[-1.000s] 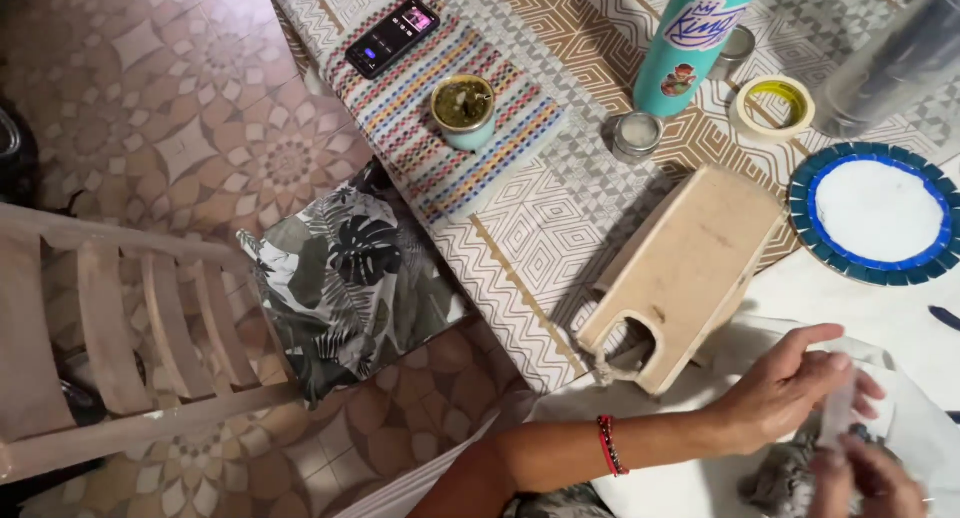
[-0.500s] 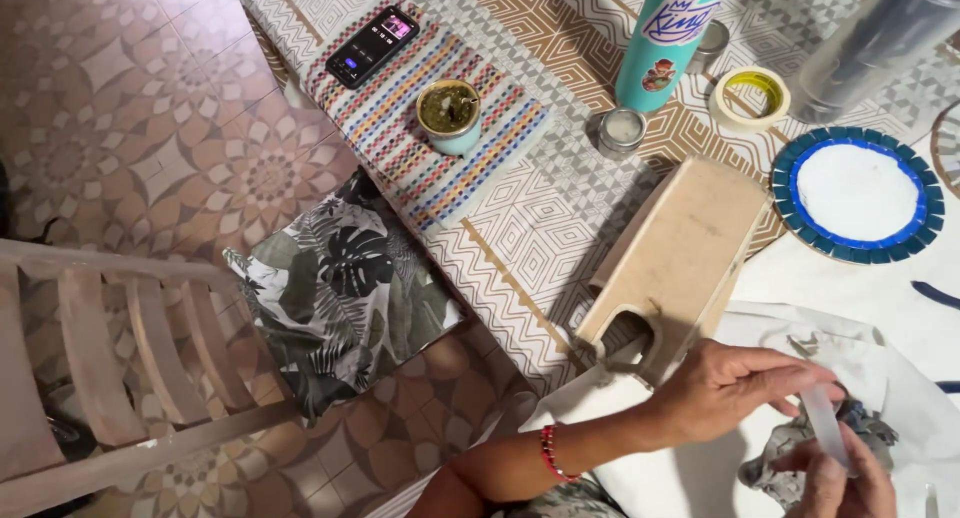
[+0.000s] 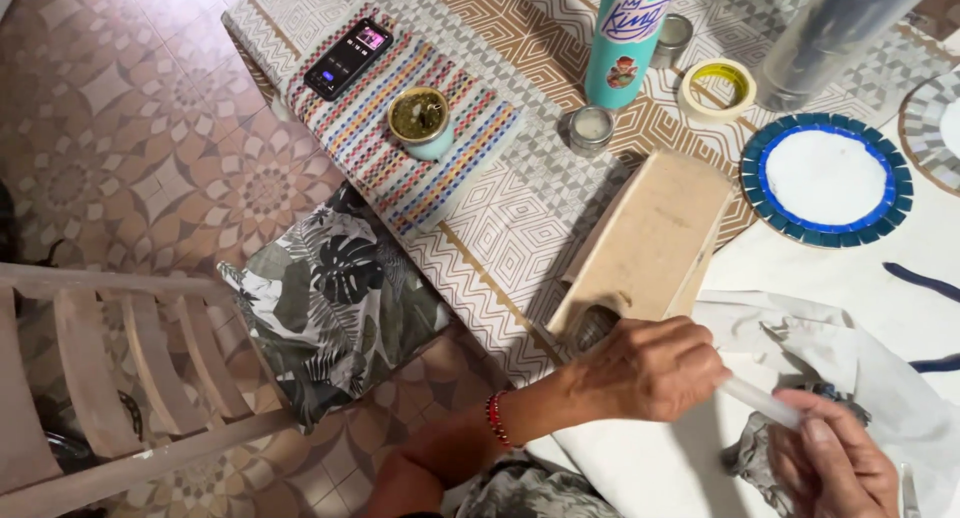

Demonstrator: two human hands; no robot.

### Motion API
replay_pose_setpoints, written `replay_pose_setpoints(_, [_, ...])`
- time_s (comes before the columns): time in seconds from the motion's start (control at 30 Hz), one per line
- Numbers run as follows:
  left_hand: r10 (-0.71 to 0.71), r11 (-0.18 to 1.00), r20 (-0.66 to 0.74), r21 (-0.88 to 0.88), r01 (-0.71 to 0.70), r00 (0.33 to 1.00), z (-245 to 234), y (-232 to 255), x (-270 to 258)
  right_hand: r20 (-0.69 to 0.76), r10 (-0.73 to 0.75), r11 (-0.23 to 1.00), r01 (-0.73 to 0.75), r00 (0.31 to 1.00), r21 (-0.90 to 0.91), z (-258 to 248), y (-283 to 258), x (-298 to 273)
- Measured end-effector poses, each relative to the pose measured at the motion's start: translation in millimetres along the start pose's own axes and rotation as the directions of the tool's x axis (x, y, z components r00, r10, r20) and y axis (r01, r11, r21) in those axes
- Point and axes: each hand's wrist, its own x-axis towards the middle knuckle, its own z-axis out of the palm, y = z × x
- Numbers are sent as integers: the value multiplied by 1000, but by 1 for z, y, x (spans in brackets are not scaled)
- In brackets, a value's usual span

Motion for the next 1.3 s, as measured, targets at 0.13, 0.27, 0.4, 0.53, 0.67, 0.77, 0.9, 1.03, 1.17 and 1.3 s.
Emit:
replay_pose_setpoints(0.13, [-433,794,248,-351,497,867,19,-2,-18,65,-321,777,302,945,-552,21,-26,8])
replay_pose_setpoints(0.27, [-632,135,627,-489,862,455,4,-4,-13,373,-482,414,581,793,-700,32,-53,23])
replay_pose_setpoints(0.4, [-503,-325,698,-700,636,510,8,-12,-4,421,-524,375,645,740,-666,38,-61,27])
replay_pose_setpoints(0.53, [-417,-471,720,-693,546,555,11,-10,3,404,-575,391,672,712,-628,32,-56,34])
replay_pose_setpoints(0.67, [-645,-296,605,-761,577,467,25,1,7,350,-625,392,668,698,-632,29,-55,36])
replay_pose_setpoints(0.77, [-688,-167,539,-769,617,485,1,12,41,290,-627,436,635,723,-638,34,-49,37])
replay_pose_setpoints(0.9, [-733,-139,504,-768,625,457,12,7,31,208,-602,501,567,771,-654,39,-48,39])
replay_pose_setpoints(1.03, [-732,-127,467,-809,574,496,9,9,33,154,-555,674,551,817,-493,35,-35,42])
replay_pose_setpoints(1.17, [-712,-100,433,-842,530,553,5,7,38,83,-519,770,507,851,-386,26,-28,44])
replay_pose_setpoints(1.3, [-769,-166,471,-801,576,433,8,4,32,53,-490,811,478,870,-339,29,-30,44])
